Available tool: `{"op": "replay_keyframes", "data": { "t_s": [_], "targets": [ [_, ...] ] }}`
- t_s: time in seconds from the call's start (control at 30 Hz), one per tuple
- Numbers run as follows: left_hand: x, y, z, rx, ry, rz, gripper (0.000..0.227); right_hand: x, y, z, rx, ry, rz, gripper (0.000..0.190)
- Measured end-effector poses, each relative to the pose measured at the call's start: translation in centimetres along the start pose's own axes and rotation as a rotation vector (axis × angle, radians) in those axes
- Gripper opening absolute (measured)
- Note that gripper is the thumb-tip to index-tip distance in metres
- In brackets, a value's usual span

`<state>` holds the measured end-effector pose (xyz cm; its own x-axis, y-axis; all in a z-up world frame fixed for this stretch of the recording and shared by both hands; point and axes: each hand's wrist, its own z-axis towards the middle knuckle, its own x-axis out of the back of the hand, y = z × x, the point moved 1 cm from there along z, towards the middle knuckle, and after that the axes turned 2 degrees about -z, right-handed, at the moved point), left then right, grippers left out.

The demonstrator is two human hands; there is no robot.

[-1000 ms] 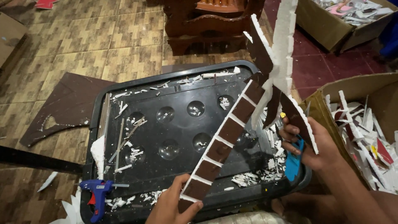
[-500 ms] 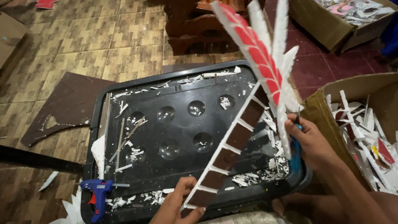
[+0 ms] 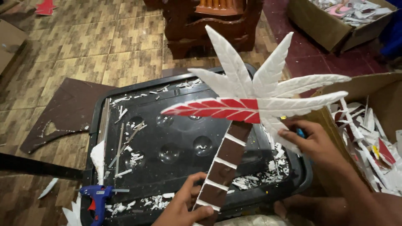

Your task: Assembling a decorative foam palm tree by gluing foam leaves to a trunk and trimming edges with a utility knife.

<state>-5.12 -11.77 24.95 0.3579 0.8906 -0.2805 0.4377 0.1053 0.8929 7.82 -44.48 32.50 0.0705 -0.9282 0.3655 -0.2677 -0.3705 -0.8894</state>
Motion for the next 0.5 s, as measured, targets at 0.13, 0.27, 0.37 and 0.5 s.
{"op": "replay_keyframes", "data": {
  "t_s": [0.13,0.27,0.37,0.5],
  "targets": [
    [0.2,-1.8,0.9,-0.009,0.038,-0.130,0.063,-0.2,1.2,0.5,0.041,-0.073,-0.055,0.021],
    [-0.4,-1.5,2.0,-0.035,0.007,-0.271,0.050,0.1,4.4,2.2,0.208,-0.130,-0.104,0.019],
    [-0.6,-1.2,3.2,-0.119,-0.004,-0.329,0.029,-0.2,4.1,2.1,0.232,-0.147,-0.109,0.015],
    [-1.7,1.6,4.4,-0.040,0.073,-0.416,0.049,-0.5,3.7,2.1,0.265,-0.121,-0.197,0.025]
  ]
}}
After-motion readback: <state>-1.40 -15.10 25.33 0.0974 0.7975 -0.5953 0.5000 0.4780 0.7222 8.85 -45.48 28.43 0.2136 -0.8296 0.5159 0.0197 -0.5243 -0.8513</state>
